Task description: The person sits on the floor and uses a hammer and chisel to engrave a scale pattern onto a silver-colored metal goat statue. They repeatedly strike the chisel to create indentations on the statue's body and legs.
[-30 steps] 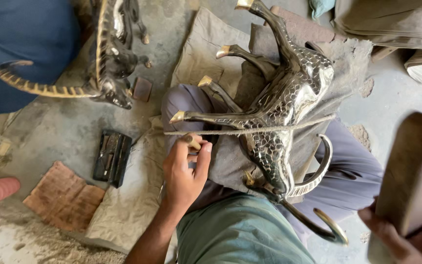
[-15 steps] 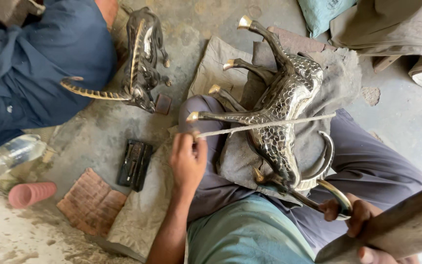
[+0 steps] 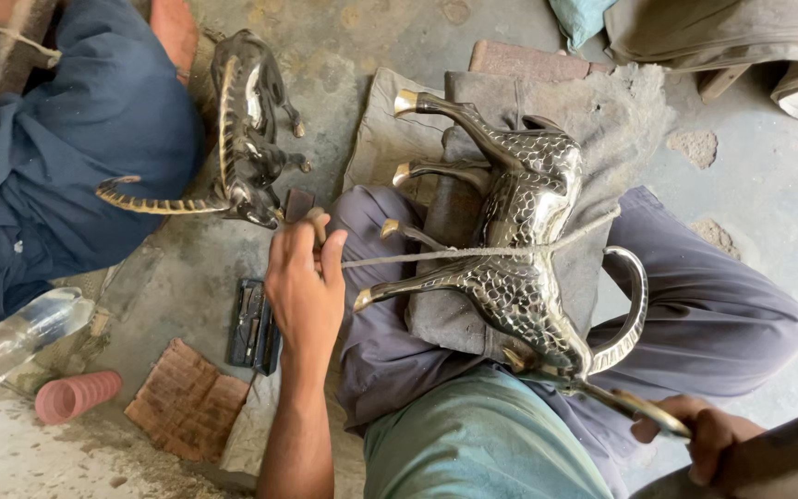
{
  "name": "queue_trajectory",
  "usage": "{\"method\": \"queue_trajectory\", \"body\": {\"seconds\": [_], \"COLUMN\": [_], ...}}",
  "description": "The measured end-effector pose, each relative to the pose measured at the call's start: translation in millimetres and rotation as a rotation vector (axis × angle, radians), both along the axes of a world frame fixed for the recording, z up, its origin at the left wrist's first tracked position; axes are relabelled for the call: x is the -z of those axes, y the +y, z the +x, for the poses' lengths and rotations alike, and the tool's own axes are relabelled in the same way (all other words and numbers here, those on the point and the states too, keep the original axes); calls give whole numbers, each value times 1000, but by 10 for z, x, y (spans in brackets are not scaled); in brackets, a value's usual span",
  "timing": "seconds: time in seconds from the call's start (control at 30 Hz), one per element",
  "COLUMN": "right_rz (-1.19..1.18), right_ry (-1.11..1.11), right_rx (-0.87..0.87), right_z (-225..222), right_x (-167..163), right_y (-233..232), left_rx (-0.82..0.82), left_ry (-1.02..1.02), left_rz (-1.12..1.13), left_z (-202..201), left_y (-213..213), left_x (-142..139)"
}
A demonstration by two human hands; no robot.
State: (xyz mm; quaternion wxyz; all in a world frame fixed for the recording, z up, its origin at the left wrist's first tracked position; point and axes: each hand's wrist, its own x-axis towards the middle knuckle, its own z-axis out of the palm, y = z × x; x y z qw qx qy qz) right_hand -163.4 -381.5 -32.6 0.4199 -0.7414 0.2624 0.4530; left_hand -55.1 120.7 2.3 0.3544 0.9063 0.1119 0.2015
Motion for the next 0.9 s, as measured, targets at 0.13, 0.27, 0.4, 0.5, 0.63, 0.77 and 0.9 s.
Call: {"method": "queue_trajectory", "body": {"seconds": [0.13,0.27,0.4,0.5,0.63,0.77,0.9], "right_rz": [-17,25,19,-71,-150,-93,-294], "right_ry": [-167,-364,-471,-410,-455,-637,-850], "right_rx": [159,270,327,317,62,-251,-538], "right_z": [-115,-136,193,447,767,1048,1347], "right_x": [-23,-231,-530,-698,-703,-880,-1101], "right_y": [48,230,485,611,716,765,886], "left_rx": [-29,79,194,303,289,221,240], "left_ry": [196,176,221,130,154,57,15], "left_rz": [-392,-721,-746,-824,-1002,-1076,-1099], "left_z": [-221,-286,-271,-228,-147,-168,-264], "left_y": [-214,-489,-730,-925,-1120,-1321,-1398], "left_x": [-166,-227,-216,-143,-6,116,198]}}
